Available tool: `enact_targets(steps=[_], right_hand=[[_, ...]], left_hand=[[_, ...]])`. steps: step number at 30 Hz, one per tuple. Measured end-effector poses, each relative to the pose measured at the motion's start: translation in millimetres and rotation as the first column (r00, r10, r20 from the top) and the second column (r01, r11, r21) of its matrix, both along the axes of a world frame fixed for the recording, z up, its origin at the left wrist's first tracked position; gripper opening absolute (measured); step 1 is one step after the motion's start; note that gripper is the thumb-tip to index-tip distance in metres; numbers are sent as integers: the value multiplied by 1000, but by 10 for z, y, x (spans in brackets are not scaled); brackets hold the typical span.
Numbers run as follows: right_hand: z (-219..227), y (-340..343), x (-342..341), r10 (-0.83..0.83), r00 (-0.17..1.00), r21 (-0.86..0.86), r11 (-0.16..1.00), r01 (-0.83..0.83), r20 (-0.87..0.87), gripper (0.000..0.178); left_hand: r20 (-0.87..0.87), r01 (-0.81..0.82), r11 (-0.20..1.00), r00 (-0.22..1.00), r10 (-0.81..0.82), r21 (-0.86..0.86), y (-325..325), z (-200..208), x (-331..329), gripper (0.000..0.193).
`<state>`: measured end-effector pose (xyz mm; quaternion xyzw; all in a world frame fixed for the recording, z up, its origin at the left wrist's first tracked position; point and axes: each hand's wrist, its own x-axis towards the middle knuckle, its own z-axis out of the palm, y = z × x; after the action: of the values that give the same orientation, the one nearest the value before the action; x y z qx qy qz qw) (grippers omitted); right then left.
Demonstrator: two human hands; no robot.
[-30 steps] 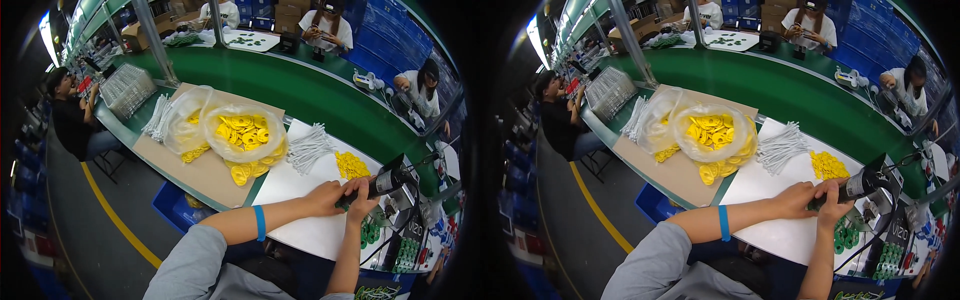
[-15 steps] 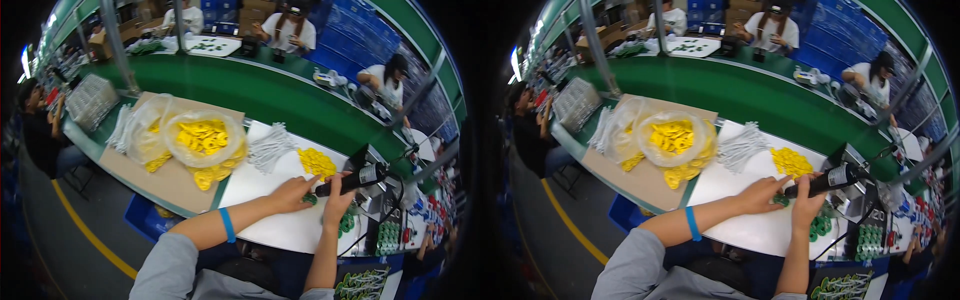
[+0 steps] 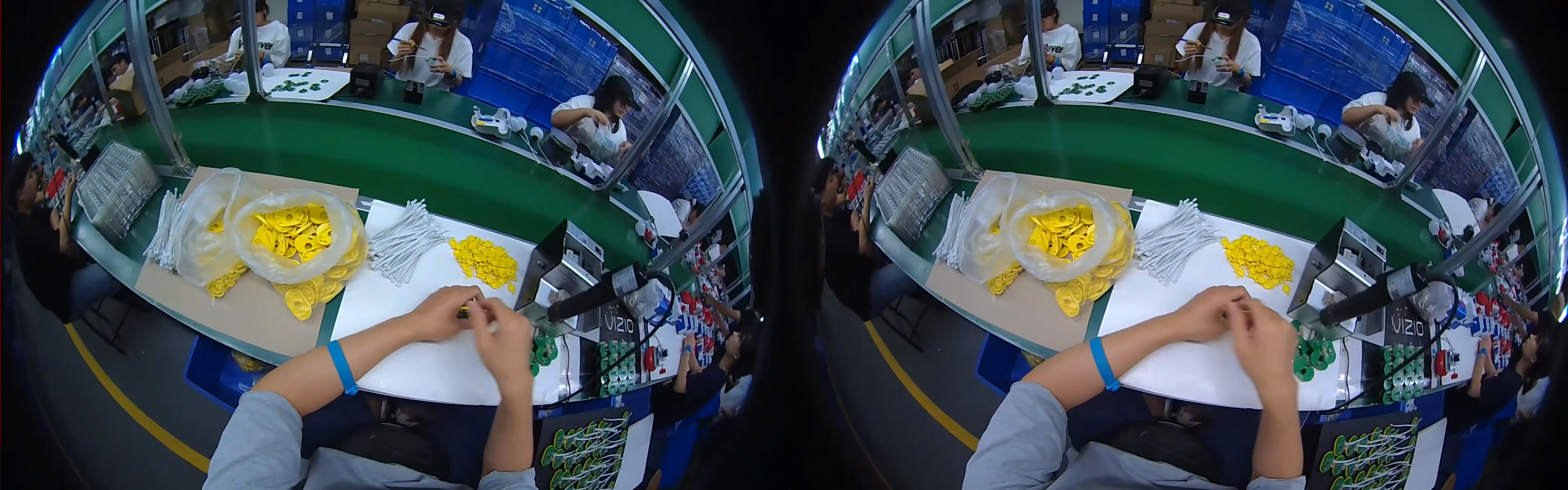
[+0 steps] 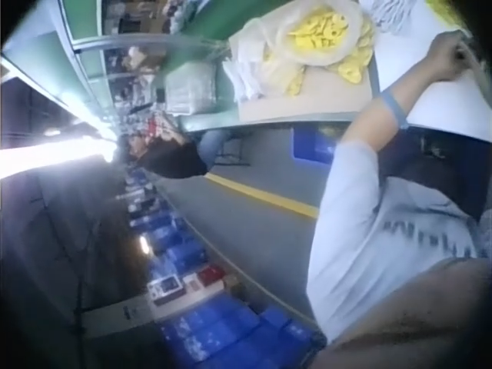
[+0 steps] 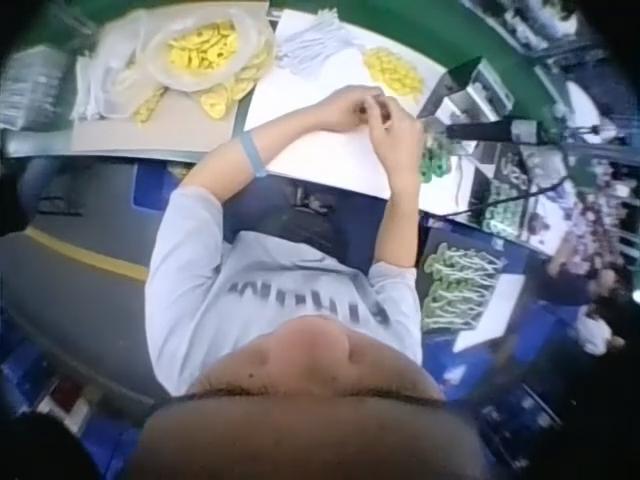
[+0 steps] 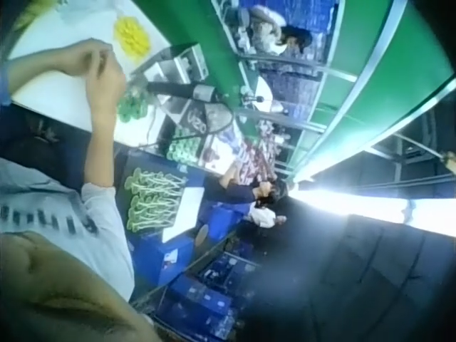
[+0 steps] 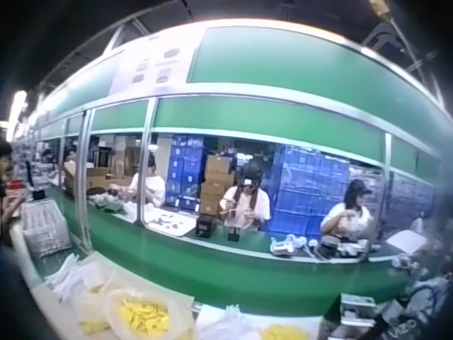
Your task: The person assembles electronic components onto circular PCBs using an electric screwdriver.
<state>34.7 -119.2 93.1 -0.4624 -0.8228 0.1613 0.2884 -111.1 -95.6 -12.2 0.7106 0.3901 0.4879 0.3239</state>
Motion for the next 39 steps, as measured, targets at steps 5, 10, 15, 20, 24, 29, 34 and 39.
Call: enact_targets(steps=[5,10,15,20,24,29,34,39], right_hand=[[-188,66,-923,389,921,121,913,-390,37,12],[-333,84,-1589,462,865,1,882,-471,195,8],[-590,-126,-2079,472,830,126,842,-524,297,12],[-722,-356,-2181,302,937,55,953,-297,-175,17],[-841,-297,-2127,220,811,14,967,-253,-542,18],[-600,-424,-1974,170,713,431,879,201,-680,17],[-771,185,-1400,174,774,320,946,39,-609,14],[-946,628,-951,142,902,-70,980,-186,-407,17]], left_hand=[[-92,34,991,995,-22,131,-62,-168,-143,28],[-222,13,999,975,-3,40,-247,-216,-364,47],[-174,42,997,984,-31,60,-493,-418,-770,42],[-131,-10,999,991,5,-43,-669,-780,-865,38],[-237,-36,998,971,22,-53,-1017,-583,-1209,22],[-87,-73,989,994,62,-128,-1141,-545,-1329,45],[416,-358,931,838,352,-67,-567,-835,-1122,45],[396,-383,867,777,488,-318,-67,-718,-1087,50]])
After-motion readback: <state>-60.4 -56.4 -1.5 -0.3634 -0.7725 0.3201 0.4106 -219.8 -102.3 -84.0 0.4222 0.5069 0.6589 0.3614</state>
